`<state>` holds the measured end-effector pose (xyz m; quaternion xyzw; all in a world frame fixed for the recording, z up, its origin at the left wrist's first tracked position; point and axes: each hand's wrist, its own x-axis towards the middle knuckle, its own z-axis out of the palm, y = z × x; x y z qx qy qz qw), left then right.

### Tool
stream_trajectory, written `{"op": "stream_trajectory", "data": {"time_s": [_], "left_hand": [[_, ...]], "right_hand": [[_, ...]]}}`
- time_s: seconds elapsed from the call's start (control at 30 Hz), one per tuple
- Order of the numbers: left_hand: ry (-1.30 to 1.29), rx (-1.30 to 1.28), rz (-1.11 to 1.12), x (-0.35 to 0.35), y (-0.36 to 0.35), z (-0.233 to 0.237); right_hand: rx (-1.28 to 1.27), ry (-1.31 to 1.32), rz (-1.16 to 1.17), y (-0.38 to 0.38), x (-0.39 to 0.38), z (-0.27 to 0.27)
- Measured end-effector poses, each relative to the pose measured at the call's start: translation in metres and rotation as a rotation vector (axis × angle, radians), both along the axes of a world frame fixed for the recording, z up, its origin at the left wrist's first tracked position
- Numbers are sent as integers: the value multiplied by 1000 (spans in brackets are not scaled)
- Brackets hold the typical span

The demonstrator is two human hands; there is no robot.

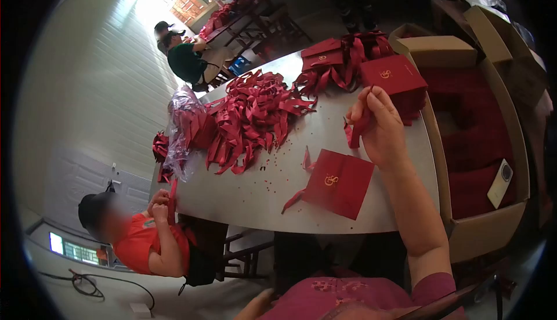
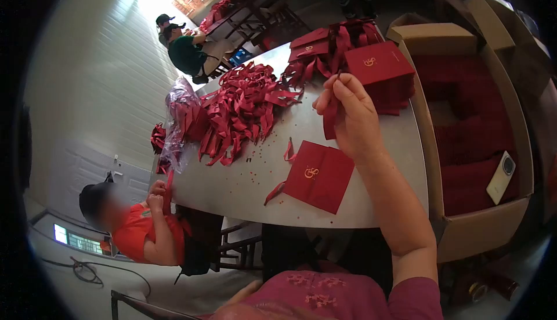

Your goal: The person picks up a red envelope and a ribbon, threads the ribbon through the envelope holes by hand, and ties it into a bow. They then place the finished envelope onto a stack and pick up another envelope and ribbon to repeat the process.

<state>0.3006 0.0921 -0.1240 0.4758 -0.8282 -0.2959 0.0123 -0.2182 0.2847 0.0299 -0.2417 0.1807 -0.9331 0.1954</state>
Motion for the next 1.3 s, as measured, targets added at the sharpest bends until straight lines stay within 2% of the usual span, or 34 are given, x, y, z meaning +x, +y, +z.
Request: {"op": "stream_trajectory", "data": {"time_s": [0.1,0.2,0.23,0.27,0.57,0.73,0.87,0.93,1.03,1.1,1.3], "left_hand": [[327,243,-106,-51,-26,118],[656,488,-228,-135,-131,307],[664,485,-214,-114,-102,276],[663,490,-192,-121,-109,294],[628,514,-82,-119,-43,260],[605,539,-17,-118,-24,239],[595,583,35,-122,-12,214],[576,640,-12,-154,-15,196],[528,778,-177,-248,-6,160],[497,838,-233,-285,7,144],[440,871,-169,-292,18,125]], "right_hand": [[46,-12,13,-6,-5,-12],[100,-73,59,-13,-13,-26],[152,-138,71,-14,-14,-32],[154,-135,80,-15,-15,-37],[232,-194,113,-19,-20,-49],[367,-186,114,-23,-22,-58],[358,-213,128,-26,-21,-60],[404,-213,104,-27,-21,-60],[409,-247,125,-27,-21,-60],[440,-268,138,-23,-19,-55],[414,-278,156,-25,-23,-64]]}}
